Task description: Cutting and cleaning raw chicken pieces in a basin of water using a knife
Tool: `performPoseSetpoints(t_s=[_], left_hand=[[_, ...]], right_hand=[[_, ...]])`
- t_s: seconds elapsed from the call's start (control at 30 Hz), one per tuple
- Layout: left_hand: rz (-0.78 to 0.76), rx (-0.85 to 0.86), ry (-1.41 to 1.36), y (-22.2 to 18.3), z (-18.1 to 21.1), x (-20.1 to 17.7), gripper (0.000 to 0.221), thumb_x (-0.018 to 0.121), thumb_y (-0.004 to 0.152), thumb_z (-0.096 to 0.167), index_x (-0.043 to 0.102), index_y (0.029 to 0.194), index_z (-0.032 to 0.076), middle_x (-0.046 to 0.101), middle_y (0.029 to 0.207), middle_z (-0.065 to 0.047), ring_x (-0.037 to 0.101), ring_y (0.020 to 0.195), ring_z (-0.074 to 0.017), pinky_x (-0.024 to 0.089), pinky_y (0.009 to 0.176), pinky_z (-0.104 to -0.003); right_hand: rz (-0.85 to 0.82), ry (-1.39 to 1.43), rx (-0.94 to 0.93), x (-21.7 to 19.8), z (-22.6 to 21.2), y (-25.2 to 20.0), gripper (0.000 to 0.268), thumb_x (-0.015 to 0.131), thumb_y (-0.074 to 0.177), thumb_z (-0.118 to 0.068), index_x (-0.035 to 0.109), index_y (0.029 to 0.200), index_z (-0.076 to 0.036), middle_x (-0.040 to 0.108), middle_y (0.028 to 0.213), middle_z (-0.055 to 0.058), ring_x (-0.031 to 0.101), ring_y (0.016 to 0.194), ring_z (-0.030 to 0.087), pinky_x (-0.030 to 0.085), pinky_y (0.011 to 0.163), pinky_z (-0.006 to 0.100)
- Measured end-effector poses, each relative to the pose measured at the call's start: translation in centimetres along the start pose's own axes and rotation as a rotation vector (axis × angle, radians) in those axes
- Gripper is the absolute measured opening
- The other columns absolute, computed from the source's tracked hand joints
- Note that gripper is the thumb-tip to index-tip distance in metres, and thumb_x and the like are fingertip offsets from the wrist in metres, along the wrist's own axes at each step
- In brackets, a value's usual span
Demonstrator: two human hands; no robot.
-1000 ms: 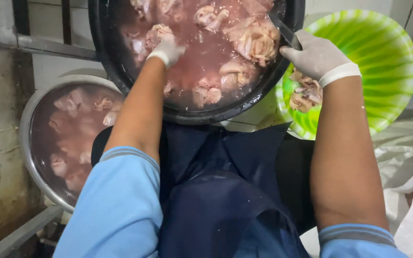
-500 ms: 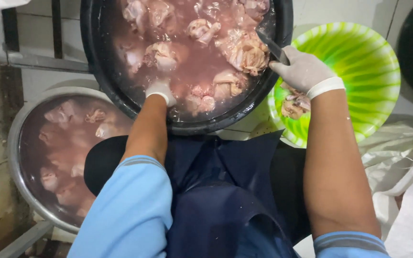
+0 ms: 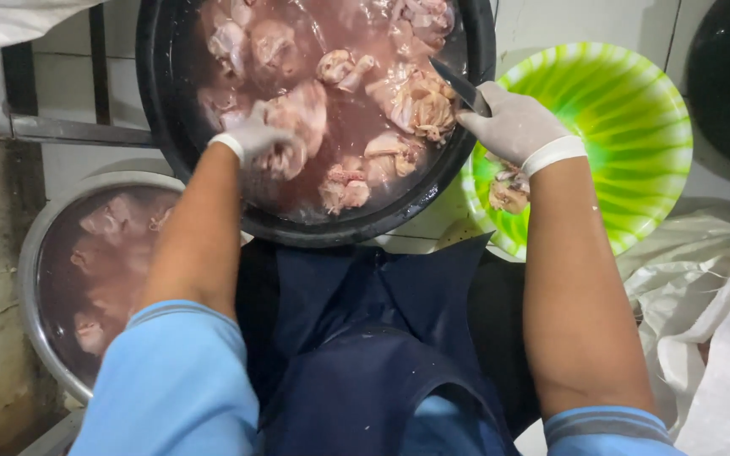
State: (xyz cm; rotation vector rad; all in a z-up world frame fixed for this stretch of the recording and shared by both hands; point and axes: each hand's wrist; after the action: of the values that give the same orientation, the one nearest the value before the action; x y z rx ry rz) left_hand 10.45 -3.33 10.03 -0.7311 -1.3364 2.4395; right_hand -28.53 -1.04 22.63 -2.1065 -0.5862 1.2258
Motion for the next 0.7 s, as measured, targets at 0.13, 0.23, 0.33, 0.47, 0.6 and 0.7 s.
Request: performPoseSetpoints(t_s=[0.13,0.23,0.33,0.47,0.6,0.7], left_hand=[[-0.022,0.163,-0.465,-1.9,6.1,1.3,0.054,0.071,0.079,0.02,0.036,0.12,0.02,0.051,0.076,0.004,0.043,0.038,-0.0059,0.025,0.027,-0.02],[-0.034,0.227,-0.692,-0.6,10.4,3.7,0.01,0.073,0.082,0.023,0.067,0.088,0.018,0.071,0.077,0.005,0.068,0.064,-0.0102,0.053,0.062,-0.023],[0.128,0.214,-0.689,3.6,12.5,4.7,0.013,0.078,0.073,0.023,0.076,0.085,0.019,0.076,0.08,0.0,0.07,0.076,-0.0175,0.058,0.071,-0.039],[0.085,0.222,-0.553,8.5,10.7,4.9,0.063,0.064,0.087,0.036,0.048,0.147,0.024,0.047,0.153,-0.01,0.07,0.114,-0.0242,0.065,0.071,-0.03],[0.324,0.373,0.111,8.9,5.9,3.1,0.074,0.069,0.088,0.059,0.056,0.138,0.007,0.058,0.145,-0.013,0.057,0.132,-0.027,0.043,0.111,-0.042],[0.248,0.09,0.761,3.1,4.8,2.7,0.101,0.077,0.071,0.042,0.033,0.158,0.02,0.037,0.157,-0.02,0.034,0.145,-0.0442,0.031,0.117,-0.057]], right_hand=[[0.014,0.045,0.016,-0.2,0.6,0.1,0.04,0.048,0.101,-0.046,0.052,0.119,-0.01,0.068,0.113,0.017,0.072,0.08,0.036,0.048,0.085,0.049],[0.04,-0.015,-0.037,0.5,1.4,1.0,0.039,0.052,0.101,-0.046,0.05,0.109,-0.008,0.067,0.108,0.023,0.062,0.099,0.045,0.045,0.085,0.052],[0.02,-0.025,-0.037,0.7,1.0,1.4,0.043,0.051,0.101,-0.048,0.052,0.115,-0.008,0.066,0.117,0.023,0.061,0.106,0.045,0.046,0.087,0.052],[0.044,0.017,-0.02,0.1,0.8,0.9,0.034,0.052,0.101,-0.043,0.047,0.1,-0.01,0.069,0.091,0.02,0.064,0.085,0.04,0.045,0.079,0.049],[0.026,-0.019,-0.03,0.1,0.9,1.0,0.039,0.05,0.103,-0.044,0.051,0.113,-0.007,0.066,0.111,0.024,0.061,0.1,0.045,0.045,0.084,0.052],[0.023,-0.026,-0.04,0.8,1.4,1.7,0.036,0.053,0.103,-0.044,0.05,0.104,-0.009,0.068,0.108,0.024,0.062,0.098,0.044,0.046,0.084,0.052]])
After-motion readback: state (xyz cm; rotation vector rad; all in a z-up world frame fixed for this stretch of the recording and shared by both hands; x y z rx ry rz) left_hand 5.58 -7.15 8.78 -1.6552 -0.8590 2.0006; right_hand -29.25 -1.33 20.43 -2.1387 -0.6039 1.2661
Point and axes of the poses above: each hand's wrist, its own y-axis towards the middle knuckle, its own x-axis out of the palm, z = x × y
